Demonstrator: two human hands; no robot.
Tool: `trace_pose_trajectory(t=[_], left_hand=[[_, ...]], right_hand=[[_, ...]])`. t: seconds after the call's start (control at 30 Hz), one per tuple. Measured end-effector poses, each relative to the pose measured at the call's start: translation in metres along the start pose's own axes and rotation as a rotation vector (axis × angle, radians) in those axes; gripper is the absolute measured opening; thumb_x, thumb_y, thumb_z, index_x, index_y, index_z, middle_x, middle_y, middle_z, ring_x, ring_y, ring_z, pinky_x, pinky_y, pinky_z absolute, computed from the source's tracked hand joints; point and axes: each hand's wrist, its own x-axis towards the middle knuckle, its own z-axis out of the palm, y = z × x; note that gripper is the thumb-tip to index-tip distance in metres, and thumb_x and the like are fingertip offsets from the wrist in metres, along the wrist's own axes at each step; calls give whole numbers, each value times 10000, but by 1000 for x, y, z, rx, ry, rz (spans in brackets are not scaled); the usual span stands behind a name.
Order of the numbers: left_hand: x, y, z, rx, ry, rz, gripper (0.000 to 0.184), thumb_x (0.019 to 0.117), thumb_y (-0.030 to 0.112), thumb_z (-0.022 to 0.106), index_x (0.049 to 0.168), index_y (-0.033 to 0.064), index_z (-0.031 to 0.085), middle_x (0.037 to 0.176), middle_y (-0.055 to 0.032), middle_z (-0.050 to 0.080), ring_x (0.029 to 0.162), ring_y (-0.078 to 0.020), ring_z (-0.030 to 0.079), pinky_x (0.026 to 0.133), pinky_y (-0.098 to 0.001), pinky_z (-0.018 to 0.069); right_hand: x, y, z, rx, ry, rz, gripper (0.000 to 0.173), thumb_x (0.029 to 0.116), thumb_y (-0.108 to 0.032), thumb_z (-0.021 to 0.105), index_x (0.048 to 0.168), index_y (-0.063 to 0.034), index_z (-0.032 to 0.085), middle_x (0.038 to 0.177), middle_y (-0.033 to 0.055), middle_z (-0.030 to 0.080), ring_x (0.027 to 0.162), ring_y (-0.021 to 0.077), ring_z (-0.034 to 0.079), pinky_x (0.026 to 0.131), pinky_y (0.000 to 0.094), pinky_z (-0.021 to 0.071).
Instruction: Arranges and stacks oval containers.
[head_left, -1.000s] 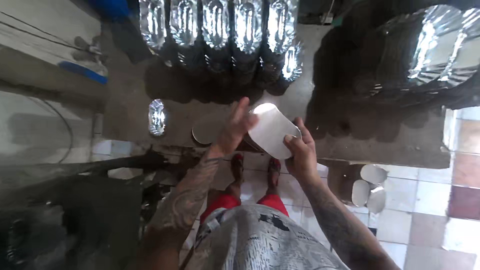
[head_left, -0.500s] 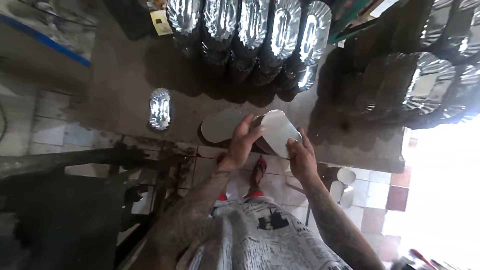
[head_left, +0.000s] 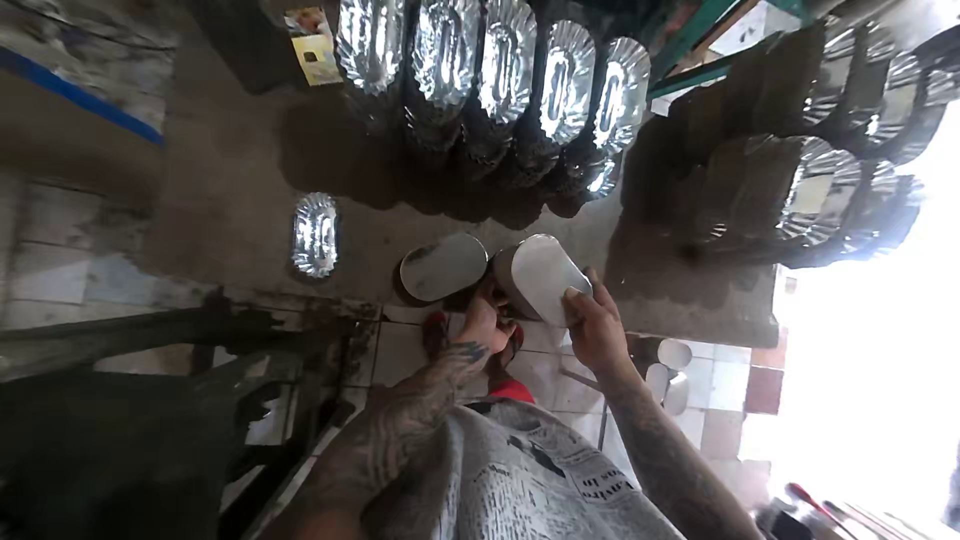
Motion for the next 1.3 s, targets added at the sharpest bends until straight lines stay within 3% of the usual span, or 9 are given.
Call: trace_pose_trajectory(t=[0.17, 0.3, 0.4, 0.5, 0.67, 0.9, 1.03, 1.23, 1.3], left_hand=[[-1, -7, -6, -76, -32, 25, 412, 1036, 503, 520, 1276, 174, 583, 1093, -42, 623, 980, -199, 601, 872, -400, 505], [-2, -30, -20, 35, -38, 534, 379, 1100, 293, 423, 1242, -2, 612, 1212, -126, 640, 1117, -183, 603, 984, -403, 505], [22, -54, -17, 9, -3, 952, 353, 1070, 336, 431, 1045, 73, 664, 1000, 15, 674, 1009, -56, 631, 946, -346, 533], [40, -65, 4, -81, 77, 1171, 454, 1036, 565, 464, 968, 167, 672, 863, 116, 660, 835, 25, 632, 767, -240, 557], [41, -79, 17, -108, 83, 1105, 848, 954, 776, 376, 1424, 87, 532, 1255, -20, 658, 1101, -52, 632, 965, -317, 546], [30, -76, 37, -219, 60, 1081, 838, 927, 787, 426, 1424, 120, 520, 1206, 60, 680, 1045, 3, 647, 913, -249, 560], [30, -77, 39, -190, -28, 1114, 803, 965, 759, 384, 1511, 172, 430, 1352, 71, 622, 1162, -1, 612, 980, -250, 534], [38, -75, 43, -276, -89, 1154, 647, 1008, 678, 403, 1443, 210, 505, 1293, 116, 654, 1153, 16, 621, 984, -237, 536], [33, -76, 41, -228, -23, 1140, 576, 1069, 588, 305, 1419, 185, 521, 1281, 109, 654, 1153, 19, 614, 1001, -240, 526]], right_hand=[[0, 3, -8, -47, -30, -48, 739, 991, -190, 562, 1631, -141, 195, 1422, 167, 535, 1186, 268, 625, 932, 500, 577], [33, -9, -31, -107, -90, -244, 772, 999, -488, 529, 1594, -80, 253, 1512, 68, 484, 1316, 133, 540, 1063, 343, 502], [90, -21, -29, -351, -398, -243, 733, 1046, -626, 303, 1467, -45, 451, 1356, 15, 624, 1188, 68, 615, 997, 318, 529], [139, -26, -11, -420, -815, -255, 736, 1083, -579, 125, 1512, -80, 454, 1431, 3, 594, 1266, 67, 575, 1076, 305, 489], [170, -18, 13, -285, -1049, -23, 811, 1037, -675, 149, 1403, -81, 563, 1306, -11, 673, 1208, 92, 626, 1027, 326, 536], [162, -7, 5, -165, -1154, -46, 866, 1014, -716, 220, 1578, -69, 332, 1464, 31, 553, 1321, 129, 550, 1097, 362, 488], [163, -2, 5, -43, -1171, -48, 911, 1000, -736, 253, 1632, -88, 154, 1486, 31, 497, 1332, 122, 518, 1126, 362, 450], [158, -2, 6, -69, -1135, -128, 972, 994, -745, 248, 1627, -20, 114, 1603, 76, 384, 1414, 103, 445, 1166, 330, 402], [152, -5, 7, -73, -1092, -167, 960, 997, -740, 236, 1609, -4, 159, 1545, 59, 463, 1365, 87, 497, 1126, 307, 441]])
